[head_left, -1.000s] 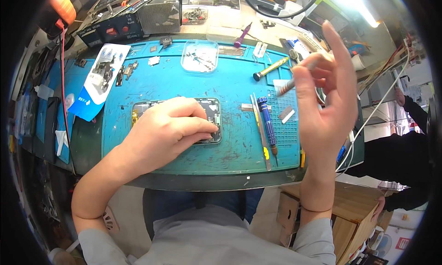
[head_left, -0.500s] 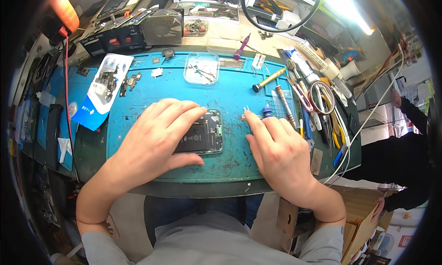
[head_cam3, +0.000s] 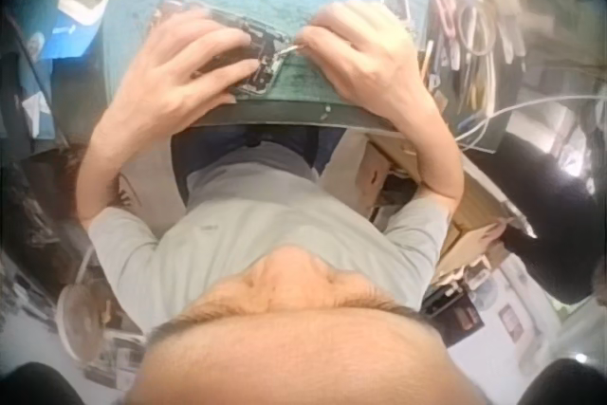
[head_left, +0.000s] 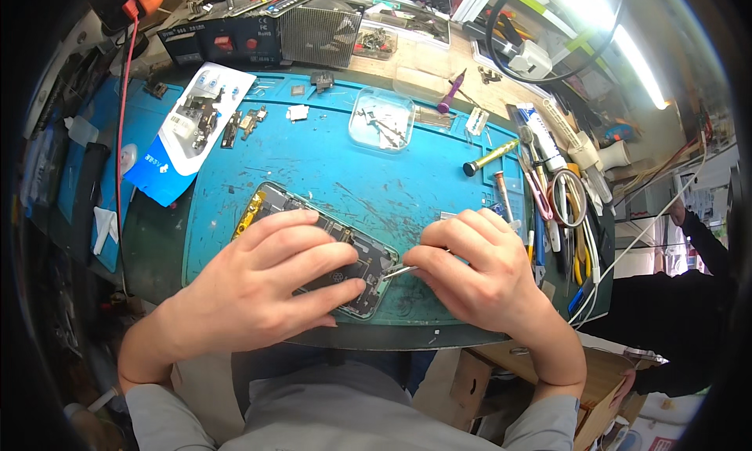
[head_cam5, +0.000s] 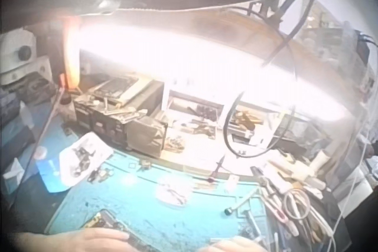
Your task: The person uses a screwdriver to remove screws from a disassembled smartphone on a workbench, then applies liquid from a small bottle to the internal components and wipes the area with a cloth. The person continues to manipulate small parts and tools while working on the device.
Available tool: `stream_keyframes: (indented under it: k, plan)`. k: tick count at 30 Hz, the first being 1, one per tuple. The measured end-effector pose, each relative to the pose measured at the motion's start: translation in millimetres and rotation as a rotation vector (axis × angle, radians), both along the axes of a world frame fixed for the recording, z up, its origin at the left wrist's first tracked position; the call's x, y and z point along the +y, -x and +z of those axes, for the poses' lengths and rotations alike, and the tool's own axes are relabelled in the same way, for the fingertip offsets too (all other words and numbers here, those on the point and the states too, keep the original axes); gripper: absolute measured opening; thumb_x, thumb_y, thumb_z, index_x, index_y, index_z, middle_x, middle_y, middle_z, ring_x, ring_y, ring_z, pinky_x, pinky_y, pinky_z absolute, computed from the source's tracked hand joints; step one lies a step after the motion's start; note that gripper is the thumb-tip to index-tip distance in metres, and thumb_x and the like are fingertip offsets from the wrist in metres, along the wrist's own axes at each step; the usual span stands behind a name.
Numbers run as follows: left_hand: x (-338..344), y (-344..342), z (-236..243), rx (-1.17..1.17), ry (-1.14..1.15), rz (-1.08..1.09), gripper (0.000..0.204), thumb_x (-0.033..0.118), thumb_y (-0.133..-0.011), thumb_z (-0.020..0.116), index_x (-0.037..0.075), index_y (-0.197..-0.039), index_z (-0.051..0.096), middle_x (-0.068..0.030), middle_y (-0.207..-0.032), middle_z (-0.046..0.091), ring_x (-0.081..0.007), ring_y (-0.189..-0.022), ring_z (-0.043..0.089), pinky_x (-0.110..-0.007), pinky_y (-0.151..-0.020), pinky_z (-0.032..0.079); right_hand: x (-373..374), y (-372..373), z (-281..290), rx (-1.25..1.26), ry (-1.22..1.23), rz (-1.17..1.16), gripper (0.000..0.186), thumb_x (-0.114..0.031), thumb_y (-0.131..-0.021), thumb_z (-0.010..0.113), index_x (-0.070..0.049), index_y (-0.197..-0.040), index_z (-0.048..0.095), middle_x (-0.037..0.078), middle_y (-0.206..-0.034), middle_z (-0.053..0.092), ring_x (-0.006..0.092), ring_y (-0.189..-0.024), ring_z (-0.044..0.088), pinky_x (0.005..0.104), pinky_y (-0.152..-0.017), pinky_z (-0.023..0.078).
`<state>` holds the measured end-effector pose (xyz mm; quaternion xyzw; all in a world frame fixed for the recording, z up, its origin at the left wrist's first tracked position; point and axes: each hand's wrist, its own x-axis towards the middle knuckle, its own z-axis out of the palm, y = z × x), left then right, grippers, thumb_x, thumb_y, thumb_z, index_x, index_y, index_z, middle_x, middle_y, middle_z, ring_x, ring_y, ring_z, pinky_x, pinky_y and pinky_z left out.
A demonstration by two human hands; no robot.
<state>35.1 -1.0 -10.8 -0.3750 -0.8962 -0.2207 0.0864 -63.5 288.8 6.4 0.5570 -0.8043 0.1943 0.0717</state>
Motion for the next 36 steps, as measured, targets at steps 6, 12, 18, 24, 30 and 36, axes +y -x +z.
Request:
stream_keyframes:
  k: [6, 12, 18, 24, 30, 36]
  plan:
    - [1, -7, -13, 0.045, -0.021, 0.05, 0.05, 0.027, -0.079, 0.087, 0.023, -0.128, 0.081, -0.0011, -0.139, 0.067, -0.0218, -0.124, 0.06, -0.05, -0.117, 0.049, -6, 5, -10, 0.09, 0.045, 0.063, 0.021, -0.013, -0.076, 0.075, -0.009, -0.097, 0.073, 0.001, -0.096, 0.064, 0.0175, -0.081, 0.063, 0.0329, -0.069, 0.046]
    - [1, -6, -19, 0.113, -0.023, 0.055, 0.048, 0.022, -0.079, 0.087, 0.023, -0.127, 0.082, -0.0007, -0.138, 0.069, -0.0207, -0.123, 0.06, -0.046, -0.114, 0.049, -7, 5, -13, 0.098, 0.047, 0.075, 0.025, -0.013, -0.07, 0.083, -0.014, -0.095, 0.077, -0.001, -0.097, 0.069, 0.0195, -0.081, 0.067, 0.035, -0.071, 0.049]
    - [2, -5, -22, 0.146, -0.038, 0.063, 0.045, 0.019, -0.081, 0.085, 0.023, -0.126, 0.082, 0.0003, -0.139, 0.069, -0.0196, -0.122, 0.06, -0.044, -0.112, 0.049, -7, 6, -12, 0.099, 0.04, 0.106, 0.025, -0.015, -0.074, 0.075, -0.008, -0.098, 0.075, 0.002, -0.1, 0.067, 0.017, -0.084, 0.066, 0.0331, -0.072, 0.049]
    - [3, -6, -20, 0.131, -0.039, 0.065, 0.041, 0.019, -0.083, 0.085, 0.022, -0.124, 0.083, 0.0008, -0.139, 0.069, -0.0191, -0.123, 0.058, -0.043, -0.112, 0.049, -8, 7, -13, 0.063, 0.032, 0.108, 0.025, -0.015, -0.074, 0.075, -0.008, -0.098, 0.075, 0.002, -0.1, 0.068, 0.0175, -0.085, 0.066, 0.0339, -0.074, 0.05]
    - [4, -6, -20, 0.128, -0.038, 0.075, 0.039, 0.02, -0.085, 0.085, 0.022, -0.123, 0.083, 0.0006, -0.138, 0.069, -0.0189, -0.123, 0.059, -0.042, -0.112, 0.049, -9, 8, -15, 0.0, 0.06, 0.113, 0.022, -0.012, -0.077, 0.079, -0.007, -0.098, 0.075, 0.003, -0.1, 0.068, 0.0188, -0.085, 0.066, 0.0342, -0.073, 0.05]
    - [4, -5, -19, 0.119, -0.047, 0.07, 0.037, 0.019, -0.086, 0.086, 0.022, -0.122, 0.083, 0.0007, -0.137, 0.069, -0.0188, -0.123, 0.059, -0.043, -0.112, 0.049, -8, 9, -17, -0.031, 0.07, 0.109, 0.02, -0.011, -0.08, 0.081, -0.006, -0.099, 0.075, 0.004, -0.1, 0.068, 0.02, -0.084, 0.066, 0.0347, -0.072, 0.049]
